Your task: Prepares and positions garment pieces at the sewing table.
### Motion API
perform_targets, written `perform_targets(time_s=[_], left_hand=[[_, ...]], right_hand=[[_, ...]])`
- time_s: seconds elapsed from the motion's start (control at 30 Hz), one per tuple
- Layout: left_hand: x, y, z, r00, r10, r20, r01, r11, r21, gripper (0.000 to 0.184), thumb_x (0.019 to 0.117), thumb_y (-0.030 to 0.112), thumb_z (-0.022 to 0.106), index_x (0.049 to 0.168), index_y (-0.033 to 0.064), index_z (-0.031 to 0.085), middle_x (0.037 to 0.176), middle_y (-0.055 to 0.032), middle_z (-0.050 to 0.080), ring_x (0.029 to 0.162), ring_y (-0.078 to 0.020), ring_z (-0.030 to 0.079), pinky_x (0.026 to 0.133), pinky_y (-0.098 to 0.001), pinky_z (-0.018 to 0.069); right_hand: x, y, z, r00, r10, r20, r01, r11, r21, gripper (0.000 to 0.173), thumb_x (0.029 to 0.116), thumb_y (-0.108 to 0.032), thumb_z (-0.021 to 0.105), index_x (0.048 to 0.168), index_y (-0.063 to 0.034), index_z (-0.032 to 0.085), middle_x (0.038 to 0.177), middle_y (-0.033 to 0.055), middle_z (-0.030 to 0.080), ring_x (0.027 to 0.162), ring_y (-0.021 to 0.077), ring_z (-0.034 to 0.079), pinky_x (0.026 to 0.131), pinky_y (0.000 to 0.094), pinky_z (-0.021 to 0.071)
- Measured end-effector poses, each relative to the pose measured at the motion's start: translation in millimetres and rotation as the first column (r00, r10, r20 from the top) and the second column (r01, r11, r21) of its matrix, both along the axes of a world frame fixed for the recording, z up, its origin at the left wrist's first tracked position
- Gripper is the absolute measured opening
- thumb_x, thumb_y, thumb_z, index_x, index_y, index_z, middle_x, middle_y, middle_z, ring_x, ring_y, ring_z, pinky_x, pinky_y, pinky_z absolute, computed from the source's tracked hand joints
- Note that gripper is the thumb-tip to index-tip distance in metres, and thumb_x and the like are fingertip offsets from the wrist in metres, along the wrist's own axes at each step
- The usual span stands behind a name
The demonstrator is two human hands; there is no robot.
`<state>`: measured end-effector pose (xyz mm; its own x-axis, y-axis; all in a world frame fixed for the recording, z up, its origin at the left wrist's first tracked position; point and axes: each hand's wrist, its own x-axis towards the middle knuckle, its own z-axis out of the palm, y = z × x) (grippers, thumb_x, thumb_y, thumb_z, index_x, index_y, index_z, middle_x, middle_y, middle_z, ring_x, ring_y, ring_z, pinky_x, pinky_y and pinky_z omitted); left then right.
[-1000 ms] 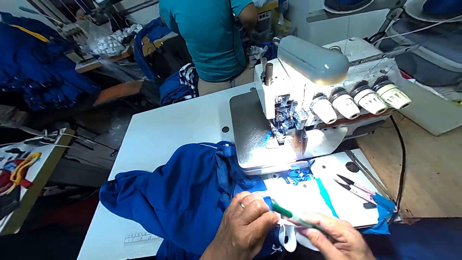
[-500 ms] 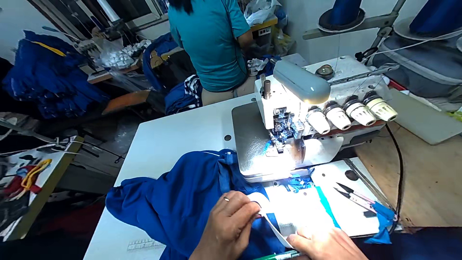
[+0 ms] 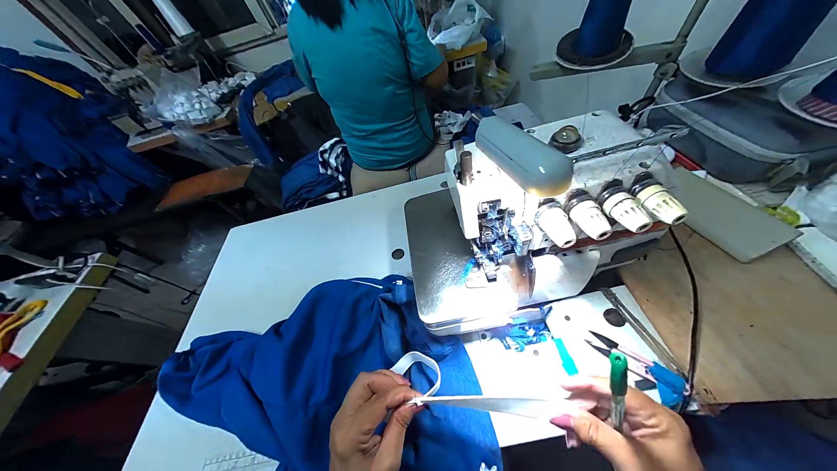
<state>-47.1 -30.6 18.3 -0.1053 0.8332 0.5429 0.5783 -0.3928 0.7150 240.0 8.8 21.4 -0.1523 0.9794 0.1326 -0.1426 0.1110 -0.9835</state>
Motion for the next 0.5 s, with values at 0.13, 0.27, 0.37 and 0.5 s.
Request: perform_targets(time_s=[0.13,0.27,0.37,0.5], left_hand=[[-7,-8,11,0.999,-0.037,0.006,0.037,0.999,-0.018,0.003,0.0951,0.028,0.072,0.098,0.0293,0.074,0.114,0.0122,0.062,0.12,-0.0035,0.058,0.103,-0.0214,0.0506],[8,-4,19,0.865,-0.319,0.388,0.357,0.933,-0.029,0.011,0.1021,0.017,0.062,0.109,0.0212,0.07,0.132,0.002,0.068,0.13,-0.0197,0.061,0.112,-0.0398,0.0507],[29,3,23,0.564,-0.301,0.769,0.469,0.883,0.002,0.007,0.1031,0.018,0.059,0.109,0.0185,0.063,0.105,-0.0017,0.074,0.1,-0.0158,0.074,0.097,-0.0392,0.0595],[49,13,21,0.38,-0.267,0.886,0.566,0.824,0.006,0.012,0.1029,0.023,0.054,0.115,0.022,0.058,0.091,0.0048,0.067,0.078,-0.0057,0.069,0.069,-0.0244,0.0592]], right_hand=[[-5,7,-2,0.989,-0.072,-0.131,0.053,0.989,-0.141,0.041,0.075,0.012,0.076,0.112,-0.0041,0.068,0.075,-0.0045,0.073,0.061,0.0081,0.07,0.055,0.0242,0.061],[-12,5,-4,0.998,-0.006,-0.055,0.004,0.999,-0.033,0.027,0.0813,0.004,0.077,0.106,-0.0066,0.071,0.085,-0.0039,0.076,0.067,0.005,0.071,0.059,0.0224,0.0611],[-19,8,1,0.997,0.027,0.072,-0.038,0.987,0.157,0.023,0.0837,-0.005,0.08,0.105,-0.0096,0.071,0.09,-0.0056,0.076,0.073,0.0011,0.071,0.065,0.0195,0.0619],[-28,17,2,0.992,0.06,0.113,-0.09,0.954,0.287,0.026,0.0837,-0.007,0.081,0.107,-0.0097,0.071,0.095,-0.0049,0.077,0.083,-0.0005,0.071,0.074,0.0165,0.0609]])
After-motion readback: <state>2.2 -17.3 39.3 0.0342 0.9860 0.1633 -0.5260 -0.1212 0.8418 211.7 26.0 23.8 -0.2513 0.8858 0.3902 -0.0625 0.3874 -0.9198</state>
